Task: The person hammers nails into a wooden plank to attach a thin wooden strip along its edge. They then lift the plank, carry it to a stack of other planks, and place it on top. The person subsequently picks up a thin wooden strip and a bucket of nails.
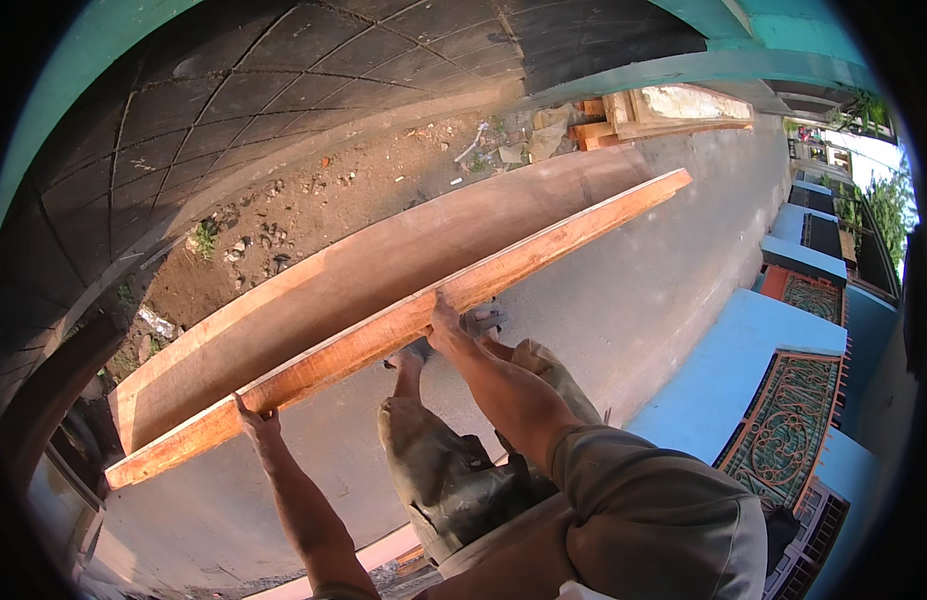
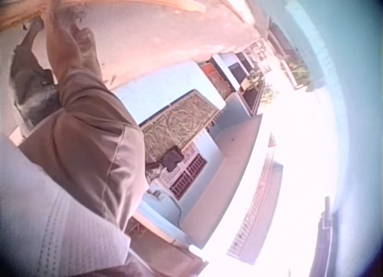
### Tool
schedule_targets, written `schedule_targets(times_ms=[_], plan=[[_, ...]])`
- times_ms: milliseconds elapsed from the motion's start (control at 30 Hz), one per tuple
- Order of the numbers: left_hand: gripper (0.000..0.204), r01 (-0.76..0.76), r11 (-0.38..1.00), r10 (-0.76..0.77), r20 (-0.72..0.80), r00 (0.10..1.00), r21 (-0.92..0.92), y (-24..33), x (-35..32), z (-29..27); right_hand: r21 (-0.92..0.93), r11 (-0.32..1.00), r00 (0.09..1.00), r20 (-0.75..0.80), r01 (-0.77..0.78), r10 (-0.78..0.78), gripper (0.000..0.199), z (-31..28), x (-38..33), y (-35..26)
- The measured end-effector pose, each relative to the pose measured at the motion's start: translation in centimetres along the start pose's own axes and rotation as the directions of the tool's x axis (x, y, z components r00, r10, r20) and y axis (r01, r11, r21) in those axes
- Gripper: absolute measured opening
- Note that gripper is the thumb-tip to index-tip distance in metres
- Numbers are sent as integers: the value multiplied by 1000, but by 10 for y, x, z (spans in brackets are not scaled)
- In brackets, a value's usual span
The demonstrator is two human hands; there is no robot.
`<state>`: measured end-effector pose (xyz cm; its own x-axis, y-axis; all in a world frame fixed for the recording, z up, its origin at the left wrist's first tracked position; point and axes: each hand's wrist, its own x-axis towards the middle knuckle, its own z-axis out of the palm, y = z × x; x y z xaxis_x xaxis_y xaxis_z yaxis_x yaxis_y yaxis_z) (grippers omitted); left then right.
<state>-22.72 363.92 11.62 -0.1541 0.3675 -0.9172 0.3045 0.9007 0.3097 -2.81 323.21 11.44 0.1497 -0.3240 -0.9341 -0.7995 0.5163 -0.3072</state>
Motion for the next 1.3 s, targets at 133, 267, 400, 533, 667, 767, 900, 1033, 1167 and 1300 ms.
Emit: schedule_targets(times_ms=[133,267,400,533,667,767,900,1033,1167,1300], plan=[[95,-52,998,43,234,971,34,-32,3,-15,111,994,1000,6,13,-13,67,-23,14,19],[81,-103,995,102,125,987,2,-61,18,-12,194,973,984,154,-121,92,72,-54,46,52],[67,-247,965,223,-226,948,-84,-71,6,6,71,997,954,299,20,-40,65,-49,34,59],[58,-273,962,268,-266,926,17,-62,-22,-10,22,1000,957,291,5,-11,58,-56,27,40],[56,-467,884,465,-175,868,34,4,-92,41,-55,997,972,234,50,-36,50,-5,-45,-37],[72,-420,907,420,-115,900,27,70,-97,52,-71,990,945,315,120,-92,46,75,-93,-73],[96,-610,778,595,139,792,150,120,-98,87,-136,955,872,458,263,-175,42,173,-59,-96],[98,-754,288,797,289,530,590,100,-118,140,-254,940,902,419,226,-104,50,202,-46,-122],[107,-498,-149,635,469,614,854,43,-84,126,-335,896,905,400,293,-146,74,190,-68,-81],[100,-530,-301,701,561,441,793,30,-77,126,-474,792,869,476,385,-138,63,180,-58,-96]])
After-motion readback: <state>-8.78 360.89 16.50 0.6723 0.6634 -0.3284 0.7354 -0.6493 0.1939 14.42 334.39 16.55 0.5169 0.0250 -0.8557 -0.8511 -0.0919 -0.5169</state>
